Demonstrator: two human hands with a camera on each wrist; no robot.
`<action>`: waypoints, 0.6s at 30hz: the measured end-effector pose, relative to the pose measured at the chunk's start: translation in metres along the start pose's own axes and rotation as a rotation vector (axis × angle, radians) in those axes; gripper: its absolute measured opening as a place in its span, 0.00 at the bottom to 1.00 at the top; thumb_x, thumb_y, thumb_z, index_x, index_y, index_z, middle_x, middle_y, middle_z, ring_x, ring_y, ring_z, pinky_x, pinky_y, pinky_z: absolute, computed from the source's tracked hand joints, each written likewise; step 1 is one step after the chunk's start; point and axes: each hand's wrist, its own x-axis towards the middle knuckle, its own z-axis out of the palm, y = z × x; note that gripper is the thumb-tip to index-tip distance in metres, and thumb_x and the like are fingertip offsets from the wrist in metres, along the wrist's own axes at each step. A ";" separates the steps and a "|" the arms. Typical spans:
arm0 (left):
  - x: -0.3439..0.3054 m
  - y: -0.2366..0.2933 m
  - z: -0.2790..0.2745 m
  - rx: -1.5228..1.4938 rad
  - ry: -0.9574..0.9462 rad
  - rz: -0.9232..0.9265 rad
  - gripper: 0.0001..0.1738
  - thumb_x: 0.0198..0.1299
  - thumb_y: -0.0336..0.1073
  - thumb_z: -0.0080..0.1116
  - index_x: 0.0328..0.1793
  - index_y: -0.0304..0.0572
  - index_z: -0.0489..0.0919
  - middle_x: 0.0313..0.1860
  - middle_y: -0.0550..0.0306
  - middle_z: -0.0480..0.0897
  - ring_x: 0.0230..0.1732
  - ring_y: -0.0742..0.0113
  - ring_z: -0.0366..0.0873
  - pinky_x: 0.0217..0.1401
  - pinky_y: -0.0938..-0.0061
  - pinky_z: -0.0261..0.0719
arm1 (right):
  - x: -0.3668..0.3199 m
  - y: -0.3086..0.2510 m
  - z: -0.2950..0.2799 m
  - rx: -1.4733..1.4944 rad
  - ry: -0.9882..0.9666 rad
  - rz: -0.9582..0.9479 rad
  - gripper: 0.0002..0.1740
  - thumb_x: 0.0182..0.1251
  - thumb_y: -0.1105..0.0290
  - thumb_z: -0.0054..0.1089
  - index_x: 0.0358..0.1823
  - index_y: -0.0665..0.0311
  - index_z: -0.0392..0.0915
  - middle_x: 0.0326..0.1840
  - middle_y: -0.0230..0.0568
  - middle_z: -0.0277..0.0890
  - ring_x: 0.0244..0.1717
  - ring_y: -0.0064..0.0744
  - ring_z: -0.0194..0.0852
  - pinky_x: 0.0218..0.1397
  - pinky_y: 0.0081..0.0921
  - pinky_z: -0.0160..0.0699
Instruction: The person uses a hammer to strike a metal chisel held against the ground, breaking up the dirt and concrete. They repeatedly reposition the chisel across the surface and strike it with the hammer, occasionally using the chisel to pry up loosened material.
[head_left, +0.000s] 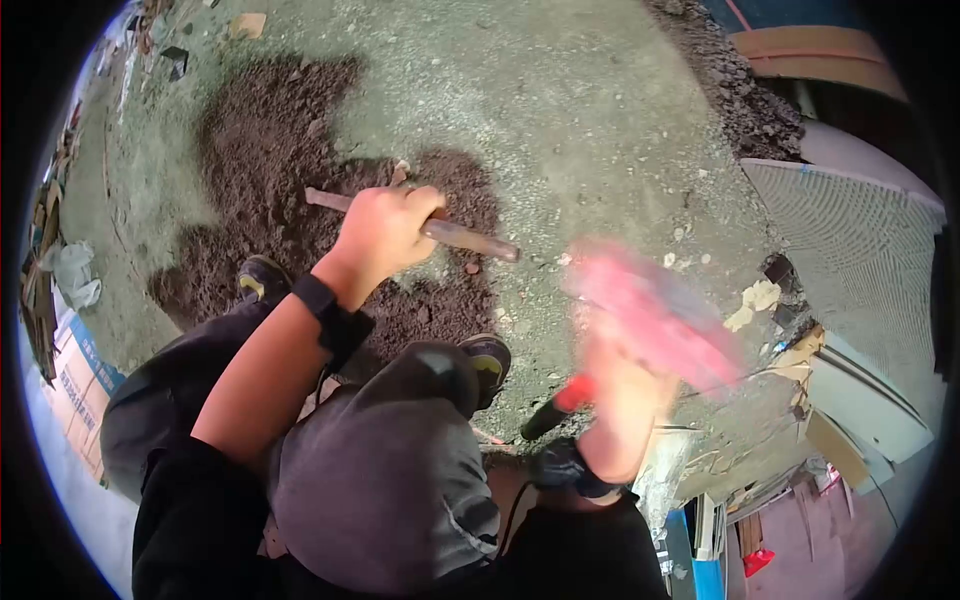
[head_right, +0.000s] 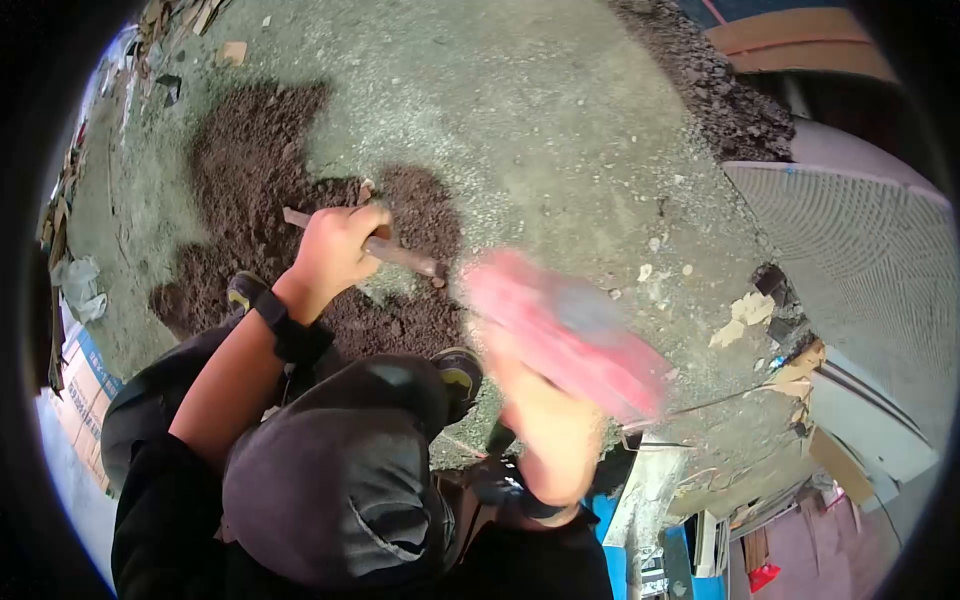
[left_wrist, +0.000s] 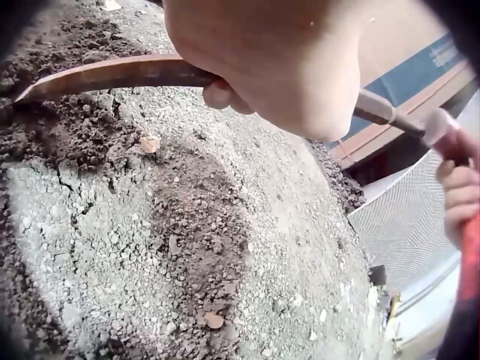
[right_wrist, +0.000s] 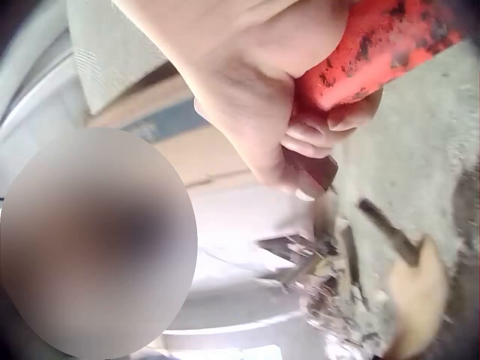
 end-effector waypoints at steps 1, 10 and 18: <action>0.002 -0.001 -0.001 -0.008 -0.003 0.010 0.12 0.35 0.31 0.60 0.31 0.45 0.74 0.20 0.54 0.77 0.22 0.53 0.77 0.26 0.64 0.75 | 0.007 0.021 0.022 -0.038 -0.055 -0.094 0.18 0.52 0.76 0.65 0.47 0.68 0.75 0.43 0.36 0.77 0.40 0.24 0.74 0.41 0.23 0.74; -0.004 -0.004 0.001 0.023 -0.039 0.038 0.13 0.37 0.31 0.60 0.34 0.44 0.76 0.22 0.52 0.78 0.23 0.53 0.78 0.26 0.63 0.75 | -0.006 0.009 -0.015 0.003 0.034 -0.030 0.19 0.51 0.74 0.68 0.45 0.68 0.75 0.42 0.39 0.77 0.42 0.27 0.75 0.46 0.25 0.74; -0.004 -0.002 -0.007 -0.040 0.017 0.015 0.07 0.39 0.28 0.58 0.28 0.44 0.74 0.17 0.53 0.76 0.20 0.51 0.76 0.23 0.64 0.73 | 0.011 0.019 0.001 0.094 0.016 0.122 0.14 0.54 0.76 0.64 0.44 0.69 0.78 0.43 0.40 0.78 0.44 0.25 0.75 0.48 0.23 0.73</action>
